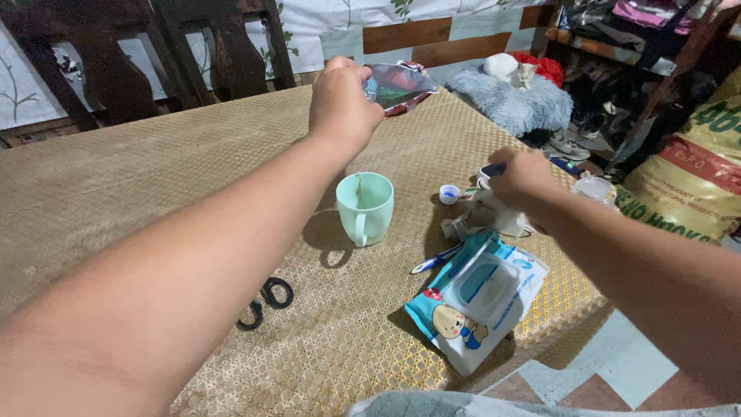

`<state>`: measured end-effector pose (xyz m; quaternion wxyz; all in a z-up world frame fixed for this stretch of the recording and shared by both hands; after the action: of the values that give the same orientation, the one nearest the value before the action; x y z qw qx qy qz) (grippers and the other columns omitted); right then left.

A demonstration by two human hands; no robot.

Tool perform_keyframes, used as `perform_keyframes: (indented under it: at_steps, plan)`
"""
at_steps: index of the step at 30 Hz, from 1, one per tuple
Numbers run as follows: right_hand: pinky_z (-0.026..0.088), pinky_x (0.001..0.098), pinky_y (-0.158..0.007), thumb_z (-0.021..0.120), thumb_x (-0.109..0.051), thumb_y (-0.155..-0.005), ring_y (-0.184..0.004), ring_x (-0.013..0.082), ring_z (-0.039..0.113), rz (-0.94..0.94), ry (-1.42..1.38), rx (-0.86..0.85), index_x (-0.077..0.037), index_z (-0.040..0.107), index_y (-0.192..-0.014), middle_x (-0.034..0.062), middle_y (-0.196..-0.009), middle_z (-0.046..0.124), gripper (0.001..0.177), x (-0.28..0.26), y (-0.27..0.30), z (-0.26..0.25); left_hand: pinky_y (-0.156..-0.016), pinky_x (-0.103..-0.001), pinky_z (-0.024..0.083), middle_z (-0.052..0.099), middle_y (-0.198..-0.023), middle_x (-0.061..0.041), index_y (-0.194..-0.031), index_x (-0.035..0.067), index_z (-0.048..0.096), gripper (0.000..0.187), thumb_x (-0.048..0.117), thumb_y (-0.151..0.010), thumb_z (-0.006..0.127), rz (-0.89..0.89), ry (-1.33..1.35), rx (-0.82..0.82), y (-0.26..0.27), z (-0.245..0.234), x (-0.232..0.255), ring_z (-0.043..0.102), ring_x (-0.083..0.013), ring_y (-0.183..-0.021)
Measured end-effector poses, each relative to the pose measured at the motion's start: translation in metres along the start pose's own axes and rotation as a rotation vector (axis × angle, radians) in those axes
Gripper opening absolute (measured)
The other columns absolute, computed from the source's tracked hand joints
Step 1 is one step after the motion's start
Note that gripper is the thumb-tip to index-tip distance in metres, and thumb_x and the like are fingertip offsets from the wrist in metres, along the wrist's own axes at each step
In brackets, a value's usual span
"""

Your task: The person cleans a pink container with a tissue, then gathers a chocolate bar, a toothbrush, and a smartwatch from a table. They walk to a plastic storage unit, place the toothbrush inside, and return to the table to stack the items together.

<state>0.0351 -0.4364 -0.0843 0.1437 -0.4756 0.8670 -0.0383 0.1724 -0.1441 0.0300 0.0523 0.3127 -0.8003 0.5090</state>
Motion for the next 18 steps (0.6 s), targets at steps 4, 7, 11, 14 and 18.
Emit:
perform_keyframes:
  at_steps: [4, 7, 11, 14, 18]
  plan:
    - [0.057, 0.042, -0.097, 0.07, -0.019, -0.077, -0.108, 0.0335, 0.072, -0.202, 0.16, -0.274, -0.032, 0.077, -0.126, 0.013, -0.118, 0.076, 0.05, 0.004, -0.005, 0.006, -0.096, -0.04, 0.052, 0.065, -0.116, -0.015, -0.108, -0.001, 0.075, 0.044, 0.005, -0.065, 0.083, -0.026, 0.024, -0.012, 0.002, -0.001, 0.002, 0.063, -0.0331, -0.11]
    - [0.056, 0.0412, -0.096, 0.077, -0.032, -0.077, -0.111, 0.0337, 0.067, -0.229, 0.322, -0.441, -0.034, 0.064, -0.136, 0.0157, -0.12, 0.069, 0.06, -0.01, 0.002, 0.014, -0.096, -0.04, 0.052, 0.065, -0.116, -0.015, -0.109, 0.0, 0.075, 0.046, 0.007, -0.065, 0.084, -0.027, 0.026, -0.02, 0.002, -0.001, 0.008, 0.062, -0.0335, -0.109]
    - [0.055, 0.0398, -0.096, 0.079, -0.035, -0.075, -0.116, 0.0331, 0.061, -0.435, 0.481, -0.38, -0.032, 0.06, -0.139, 0.0128, -0.118, 0.068, 0.067, -0.015, 0.023, 0.027, -0.097, -0.04, 0.051, 0.065, -0.116, -0.013, -0.11, 0.001, 0.076, 0.047, 0.006, -0.065, 0.084, 0.015, 0.015, -0.027, 0.005, 0.001, 0.017, 0.06, -0.0347, -0.109]
    - [0.054, 0.0396, -0.097, 0.078, -0.029, -0.077, -0.114, 0.0324, 0.063, -0.447, 0.3, -0.249, -0.028, 0.073, -0.124, 0.0122, -0.118, 0.068, 0.047, -0.007, 0.029, 0.029, -0.097, -0.039, 0.051, 0.064, -0.117, -0.013, -0.111, 0.0, 0.075, 0.047, 0.007, -0.066, 0.084, -0.004, 0.016, -0.072, 0.008, 0.004, 0.019, 0.06, -0.0339, -0.11]
    - [0.057, 0.0394, -0.091, 0.078, -0.027, -0.079, -0.101, 0.0313, 0.07, -0.424, 0.129, -0.102, -0.024, 0.082, -0.109, 0.0145, -0.114, 0.07, 0.03, -0.003, 0.031, 0.019, -0.097, -0.039, 0.051, 0.064, -0.118, -0.013, -0.113, 0.001, 0.074, 0.048, 0.006, -0.066, 0.083, -0.003, 0.014, -0.105, 0.011, 0.007, 0.018, 0.06, -0.0334, -0.11]
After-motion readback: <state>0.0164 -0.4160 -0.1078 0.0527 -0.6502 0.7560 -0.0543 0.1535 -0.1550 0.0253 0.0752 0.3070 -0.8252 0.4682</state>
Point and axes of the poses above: each hand's wrist, its own y-axis away from the middle knuckle, its own z-axis out of the palm, x = y × z, the point moved 4 cm from there along -y, towards the middle knuckle
